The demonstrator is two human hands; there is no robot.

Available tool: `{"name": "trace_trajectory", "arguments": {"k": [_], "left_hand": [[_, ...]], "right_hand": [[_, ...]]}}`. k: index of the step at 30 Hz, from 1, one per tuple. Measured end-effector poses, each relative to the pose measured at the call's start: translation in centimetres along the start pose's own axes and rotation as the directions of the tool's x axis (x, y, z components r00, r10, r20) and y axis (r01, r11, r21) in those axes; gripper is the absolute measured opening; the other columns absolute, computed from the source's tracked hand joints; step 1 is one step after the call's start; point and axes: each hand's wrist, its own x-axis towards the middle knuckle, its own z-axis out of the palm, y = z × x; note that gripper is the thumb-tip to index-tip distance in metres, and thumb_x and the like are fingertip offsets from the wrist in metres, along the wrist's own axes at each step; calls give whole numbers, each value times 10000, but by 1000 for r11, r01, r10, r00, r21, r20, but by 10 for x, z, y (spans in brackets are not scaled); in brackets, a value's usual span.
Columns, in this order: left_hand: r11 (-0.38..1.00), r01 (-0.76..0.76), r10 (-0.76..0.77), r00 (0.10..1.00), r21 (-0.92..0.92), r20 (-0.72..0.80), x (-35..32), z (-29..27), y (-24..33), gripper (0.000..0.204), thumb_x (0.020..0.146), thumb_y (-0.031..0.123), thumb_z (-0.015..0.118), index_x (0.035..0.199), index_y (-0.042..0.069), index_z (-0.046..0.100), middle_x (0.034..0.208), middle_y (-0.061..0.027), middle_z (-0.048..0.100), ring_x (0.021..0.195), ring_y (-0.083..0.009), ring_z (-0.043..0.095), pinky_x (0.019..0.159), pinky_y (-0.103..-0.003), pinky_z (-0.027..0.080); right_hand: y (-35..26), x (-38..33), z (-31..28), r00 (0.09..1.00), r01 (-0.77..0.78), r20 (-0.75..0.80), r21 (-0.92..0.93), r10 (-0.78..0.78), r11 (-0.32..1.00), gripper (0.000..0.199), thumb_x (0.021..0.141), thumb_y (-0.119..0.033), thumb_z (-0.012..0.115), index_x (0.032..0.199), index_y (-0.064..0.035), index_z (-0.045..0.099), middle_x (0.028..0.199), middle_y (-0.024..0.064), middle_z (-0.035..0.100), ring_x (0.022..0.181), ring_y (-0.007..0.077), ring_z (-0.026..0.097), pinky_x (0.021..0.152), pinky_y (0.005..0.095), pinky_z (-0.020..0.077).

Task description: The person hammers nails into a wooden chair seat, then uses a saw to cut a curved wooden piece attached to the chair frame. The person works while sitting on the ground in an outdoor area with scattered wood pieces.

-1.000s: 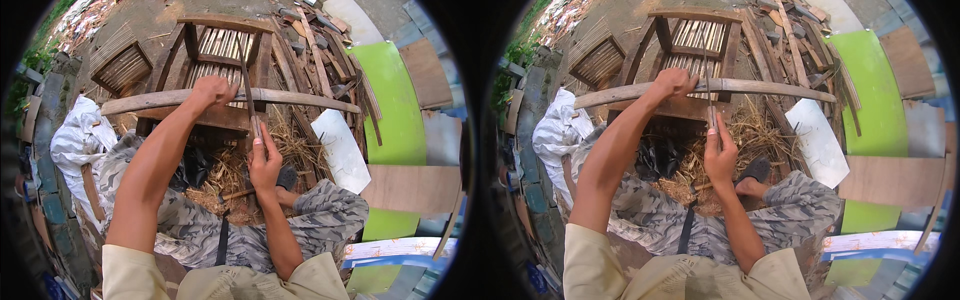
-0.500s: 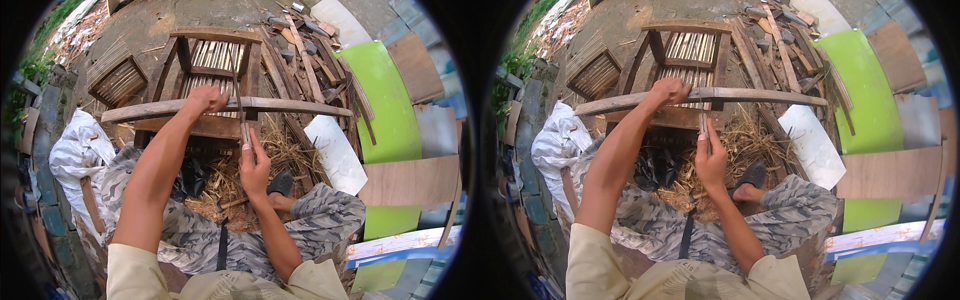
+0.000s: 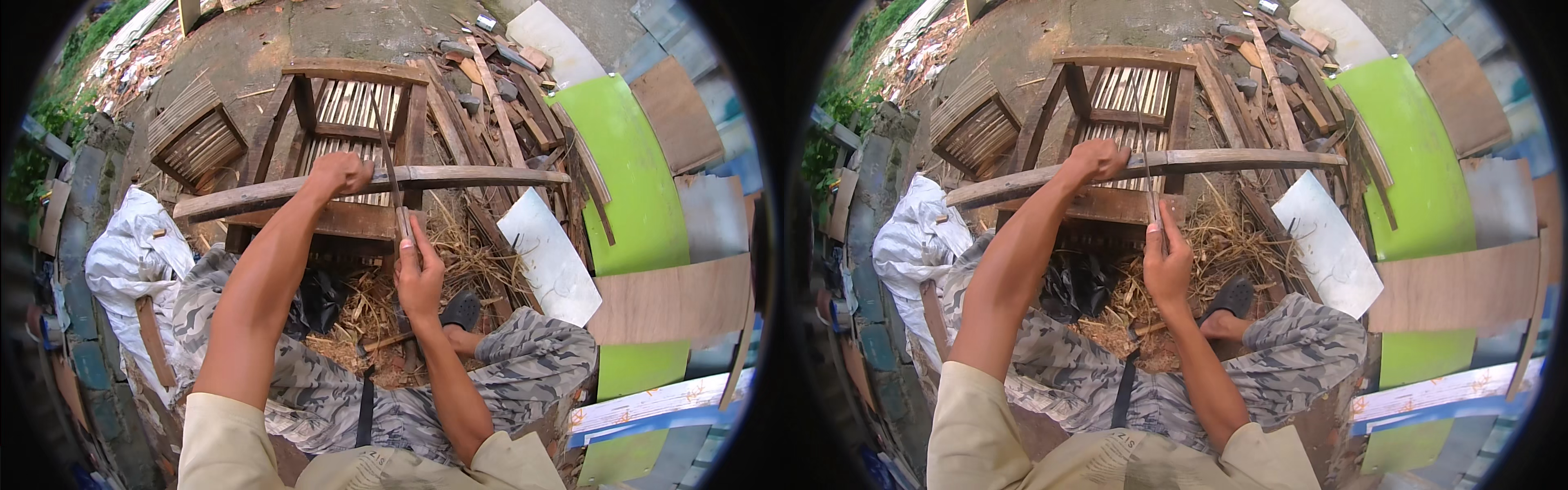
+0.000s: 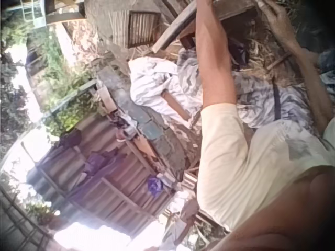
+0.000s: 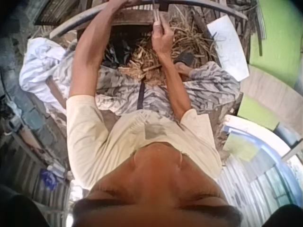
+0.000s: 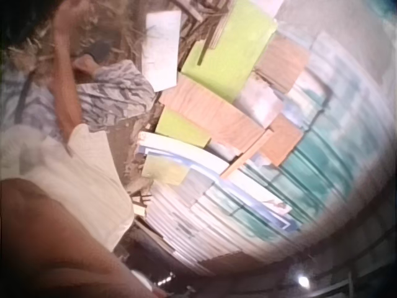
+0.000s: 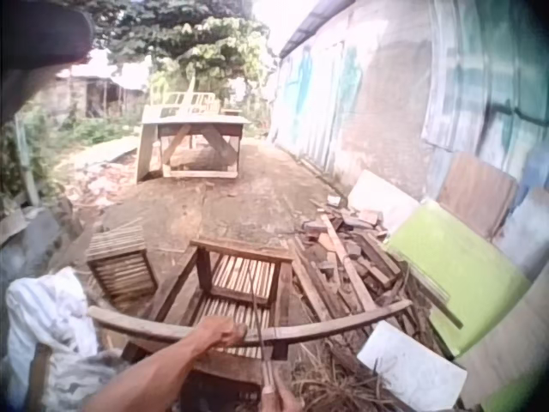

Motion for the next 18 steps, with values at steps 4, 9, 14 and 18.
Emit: {"name": "trace_trajectory", "arguments": {"k": [4,9,14,18], "left_hand": [[998,11,-16,997,58,79,-6,-2,8,689,1011,483,347,1020,-103,708,1107,-332,676,1066,-455,658,976,-502,500],[999,33,-34,993,7,115,-8,0,9,676,1018,462,332,1078,-109,688,1118,-344,670,1061,-465,659,977,-518,499],[1000,9,-11,995,14,96,-5,0,7,704,1007,486,333,1030,-113,703,1071,-357,674,1037,-461,671,974,-526,500],[995,80,-81,997,-58,-16,-9,2,10,697,997,479,341,969,-105,720,1045,-359,677,1016,-479,668,975,-515,500]], "right_hand": [[-5,-77,-18,999,-39,4,-116,39,993,491,1039,-169,522,1481,37,464,1134,139,708,735,58,539,643,235,465],[-17,-122,-44,999,-34,25,-75,36,997,459,1052,-144,495,1484,11,478,812,7,571,582,34,434,503,225,365],[-20,-31,-17,993,-120,14,123,120,985,461,1045,-149,537,1491,-41,496,730,-50,527,542,23,394,463,213,322],[-1,-18,-13,1000,-24,3,-27,24,999,456,1030,-160,553,1459,-10,517,1145,139,599,1050,186,515,881,298,378]]}}
